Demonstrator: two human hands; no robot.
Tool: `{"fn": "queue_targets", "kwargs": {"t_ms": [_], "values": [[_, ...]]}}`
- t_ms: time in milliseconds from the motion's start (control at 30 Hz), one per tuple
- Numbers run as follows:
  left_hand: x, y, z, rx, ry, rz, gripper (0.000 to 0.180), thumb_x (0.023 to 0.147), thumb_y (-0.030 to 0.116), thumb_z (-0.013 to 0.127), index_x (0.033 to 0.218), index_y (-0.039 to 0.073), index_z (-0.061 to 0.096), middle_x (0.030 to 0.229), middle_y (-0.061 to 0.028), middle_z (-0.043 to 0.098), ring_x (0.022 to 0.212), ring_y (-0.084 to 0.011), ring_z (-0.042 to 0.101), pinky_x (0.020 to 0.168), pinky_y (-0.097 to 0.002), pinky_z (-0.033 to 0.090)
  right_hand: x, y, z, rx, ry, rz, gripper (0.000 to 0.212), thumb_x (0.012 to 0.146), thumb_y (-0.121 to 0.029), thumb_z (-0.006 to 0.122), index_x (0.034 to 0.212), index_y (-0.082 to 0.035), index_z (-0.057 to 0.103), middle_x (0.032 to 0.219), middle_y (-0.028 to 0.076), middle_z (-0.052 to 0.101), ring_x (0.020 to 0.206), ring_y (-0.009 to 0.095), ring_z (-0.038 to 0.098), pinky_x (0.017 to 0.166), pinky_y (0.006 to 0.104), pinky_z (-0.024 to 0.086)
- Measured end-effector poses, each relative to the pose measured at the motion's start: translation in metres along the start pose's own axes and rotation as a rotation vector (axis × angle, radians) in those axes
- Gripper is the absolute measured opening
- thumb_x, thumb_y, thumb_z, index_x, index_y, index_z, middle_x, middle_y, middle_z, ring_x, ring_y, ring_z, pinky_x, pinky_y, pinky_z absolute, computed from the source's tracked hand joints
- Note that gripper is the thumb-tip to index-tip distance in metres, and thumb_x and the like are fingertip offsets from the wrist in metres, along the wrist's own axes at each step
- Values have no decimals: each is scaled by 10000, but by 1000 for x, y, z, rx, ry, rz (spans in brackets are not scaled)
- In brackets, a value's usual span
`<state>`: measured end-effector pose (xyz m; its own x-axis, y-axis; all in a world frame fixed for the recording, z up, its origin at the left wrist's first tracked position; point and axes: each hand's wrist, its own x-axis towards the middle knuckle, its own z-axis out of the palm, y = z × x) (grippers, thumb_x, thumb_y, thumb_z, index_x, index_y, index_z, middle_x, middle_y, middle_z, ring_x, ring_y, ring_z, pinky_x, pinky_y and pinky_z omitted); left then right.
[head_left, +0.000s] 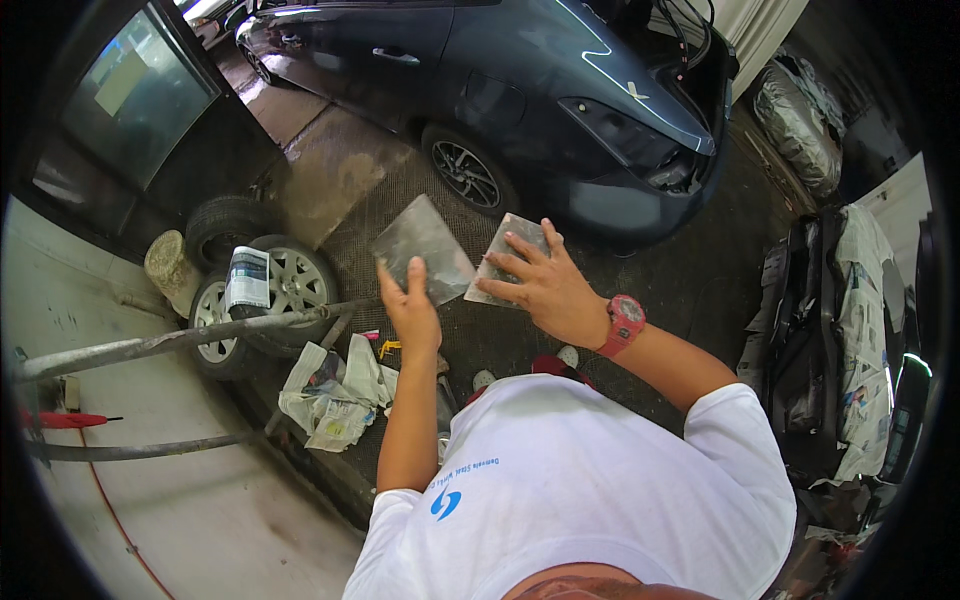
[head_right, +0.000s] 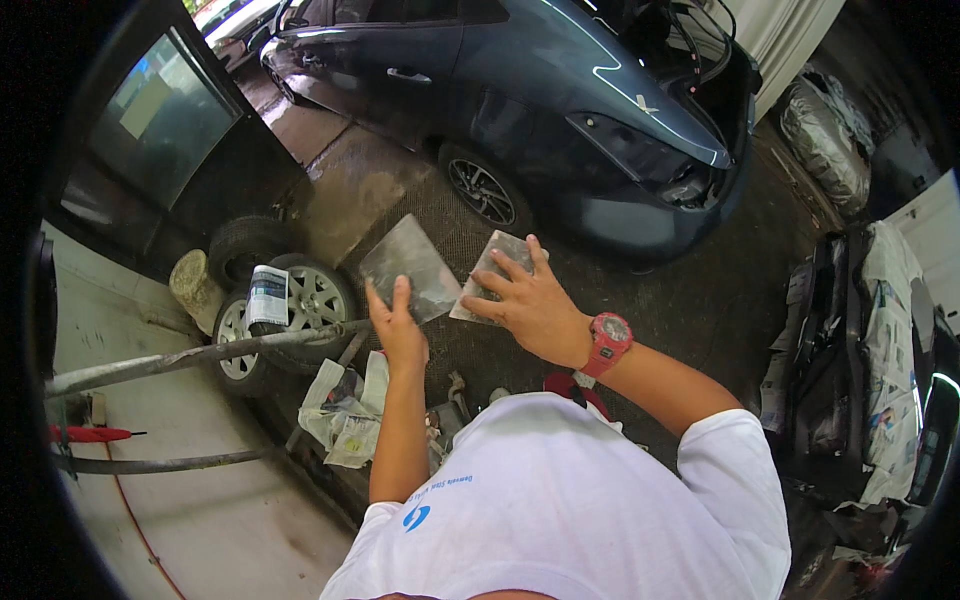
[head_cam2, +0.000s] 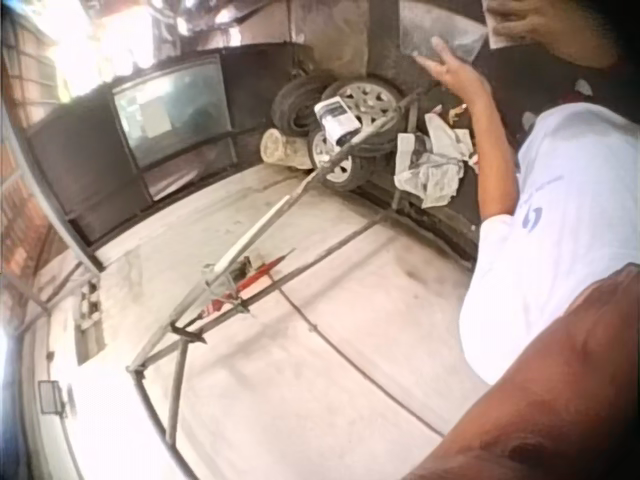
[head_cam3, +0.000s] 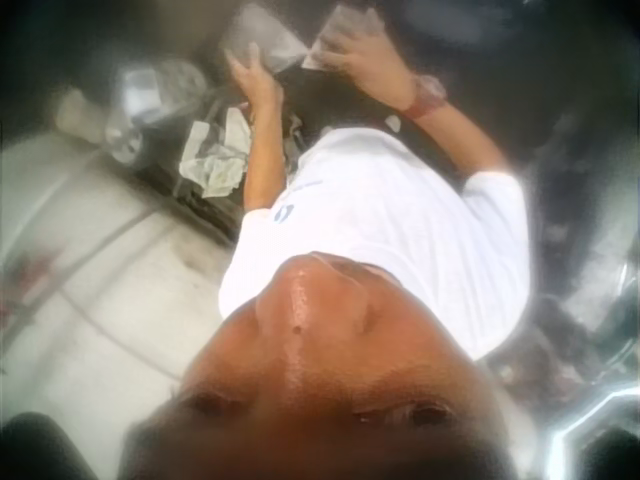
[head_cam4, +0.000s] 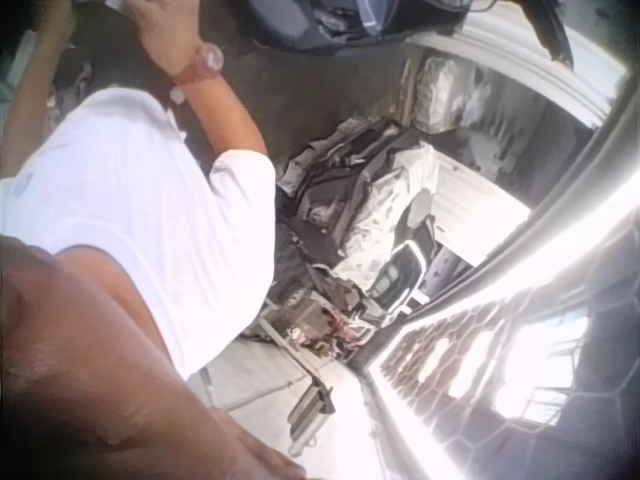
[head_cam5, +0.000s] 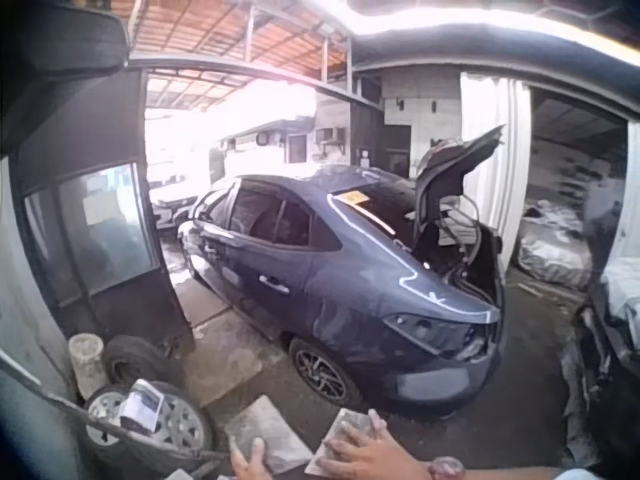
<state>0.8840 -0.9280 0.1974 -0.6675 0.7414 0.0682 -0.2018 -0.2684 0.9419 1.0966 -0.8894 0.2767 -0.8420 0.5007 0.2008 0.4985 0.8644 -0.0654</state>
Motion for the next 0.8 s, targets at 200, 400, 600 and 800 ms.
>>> {"fn": "queue_targets", "kwargs": {"t_ms": [200,400,600,800], "values": [[9,6,-3,-216,-73,-188,471,1042,144,608,1473,41,450,1293,-103,611,1127,-193,623,972,-334,522,12,-20,-20,233,145,-179,577,879,-55,663,1421,-228,574,1550,165,444,1493,433,373,1149,644,384],[-11,20,14,-349,-217,-344,467,1034,128,611,1470,55,461,1325,-91,607,1175,-182,628,980,-345,551,4,32,21,233,60,217,600,883,23,593,1455,-130,496,1457,230,460,1338,475,517,1029,532,532],[-8,15,11,-414,-114,-438,519,1029,140,622,1506,51,440,1351,-86,596,1222,-198,610,1009,-359,538,13,9,11,1203,151,310,638,875,140,528,1483,-36,439,1415,105,547,1331,241,554,1191,402,394],[-7,3,8,-280,-50,-265,548,1034,148,624,1529,55,411,1440,-114,536,1293,-226,551,1093,-394,454,-2,13,11,1494,-107,547,547,956,-111,623,1478,1,504,1113,56,695,1022,116,627,928,303,519]]}}
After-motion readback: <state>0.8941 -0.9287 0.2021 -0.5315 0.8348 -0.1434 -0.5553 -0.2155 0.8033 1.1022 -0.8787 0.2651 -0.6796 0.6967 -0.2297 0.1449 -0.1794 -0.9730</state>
